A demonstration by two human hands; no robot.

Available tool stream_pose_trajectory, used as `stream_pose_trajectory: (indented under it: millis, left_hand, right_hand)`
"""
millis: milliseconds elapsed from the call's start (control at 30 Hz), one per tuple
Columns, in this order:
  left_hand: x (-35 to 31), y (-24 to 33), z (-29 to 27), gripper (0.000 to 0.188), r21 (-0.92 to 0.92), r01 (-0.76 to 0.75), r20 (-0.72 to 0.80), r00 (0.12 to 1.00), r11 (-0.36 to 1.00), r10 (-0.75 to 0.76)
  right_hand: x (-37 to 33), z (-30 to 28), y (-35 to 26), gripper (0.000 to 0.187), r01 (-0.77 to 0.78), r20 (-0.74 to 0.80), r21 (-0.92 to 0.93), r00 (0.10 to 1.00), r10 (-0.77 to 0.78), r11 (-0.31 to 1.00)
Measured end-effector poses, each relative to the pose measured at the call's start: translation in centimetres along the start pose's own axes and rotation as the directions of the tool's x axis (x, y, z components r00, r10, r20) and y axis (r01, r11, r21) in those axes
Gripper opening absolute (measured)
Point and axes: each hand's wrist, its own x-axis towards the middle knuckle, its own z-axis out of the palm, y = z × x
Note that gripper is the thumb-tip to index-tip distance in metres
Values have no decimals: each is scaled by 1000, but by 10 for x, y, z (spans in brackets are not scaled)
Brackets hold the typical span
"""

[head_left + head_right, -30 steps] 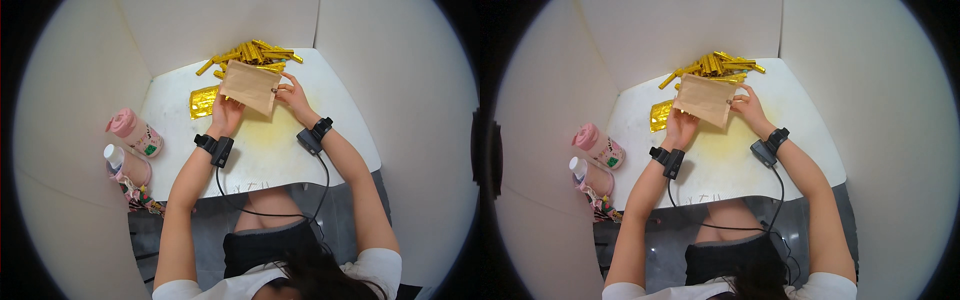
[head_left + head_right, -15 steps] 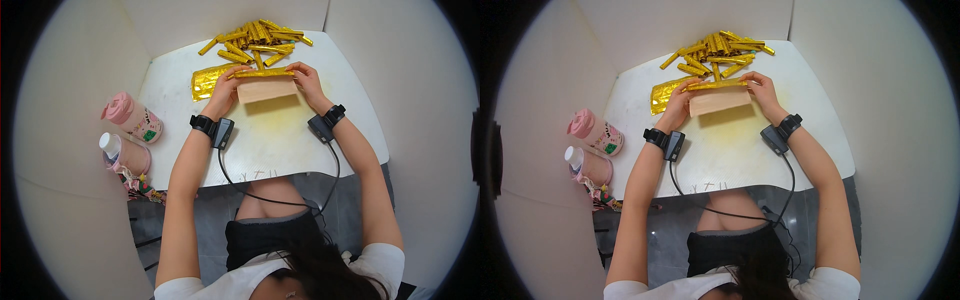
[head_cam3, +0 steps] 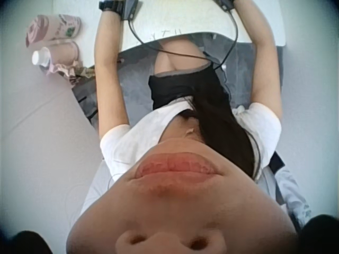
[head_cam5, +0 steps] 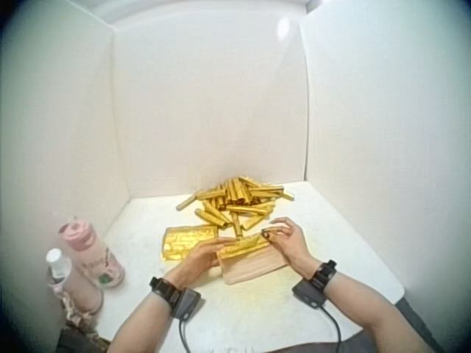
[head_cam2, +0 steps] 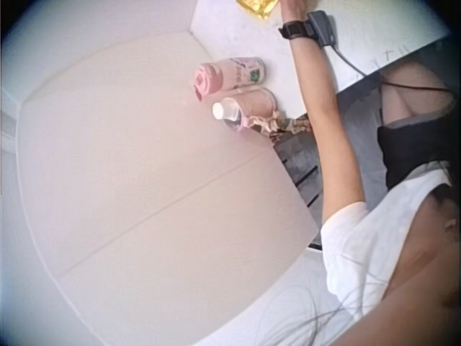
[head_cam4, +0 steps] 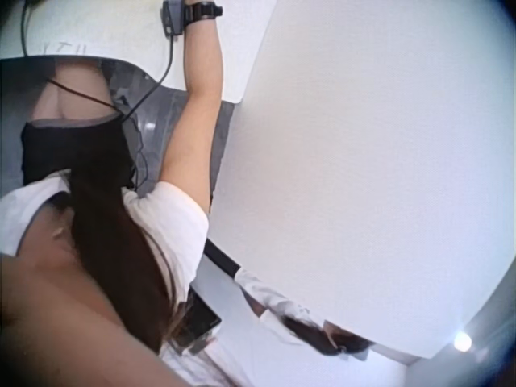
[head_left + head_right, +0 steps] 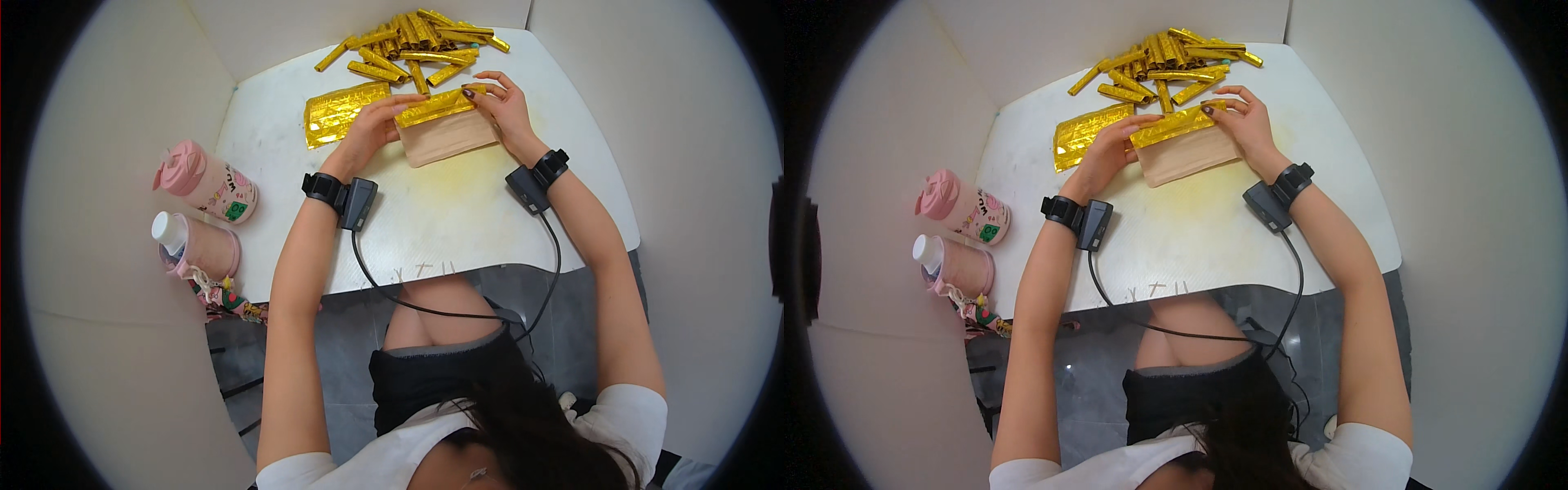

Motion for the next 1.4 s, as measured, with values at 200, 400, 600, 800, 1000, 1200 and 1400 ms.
stream_pose_trajectory:
  millis: [200,400,600,800,1000,1200,1400]
  left_hand:
    - [2,-6,7,37,371,122,-205,978,921,-47]
    - [7,-18,10,33,340,37,-318,945,940,78]
    - [6,-17,8,25,259,8,-382,919,966,95]
    - [10,-33,-5,13,277,-169,-369,890,946,267]
    - [9,-28,-5,17,222,-56,-296,948,974,122]
    - [1,-14,8,26,420,-20,-290,944,907,155]
    - [5,-15,16,35,581,-46,-233,947,813,220]
  right_hand:
    - [-2,-1,-1,33,58,86,-77,995,-51,995]
    - [-6,2,-2,49,16,142,-106,990,-1,994]
    - [-9,-5,-12,69,9,303,-62,953,10,998]
    - [-12,-10,-10,70,56,486,-137,874,18,989]
    - [8,-32,18,32,93,518,-278,853,67,956]
    - [1,-15,4,14,-42,351,-318,923,159,947]
    - [5,-22,9,18,24,302,-386,948,102,922]
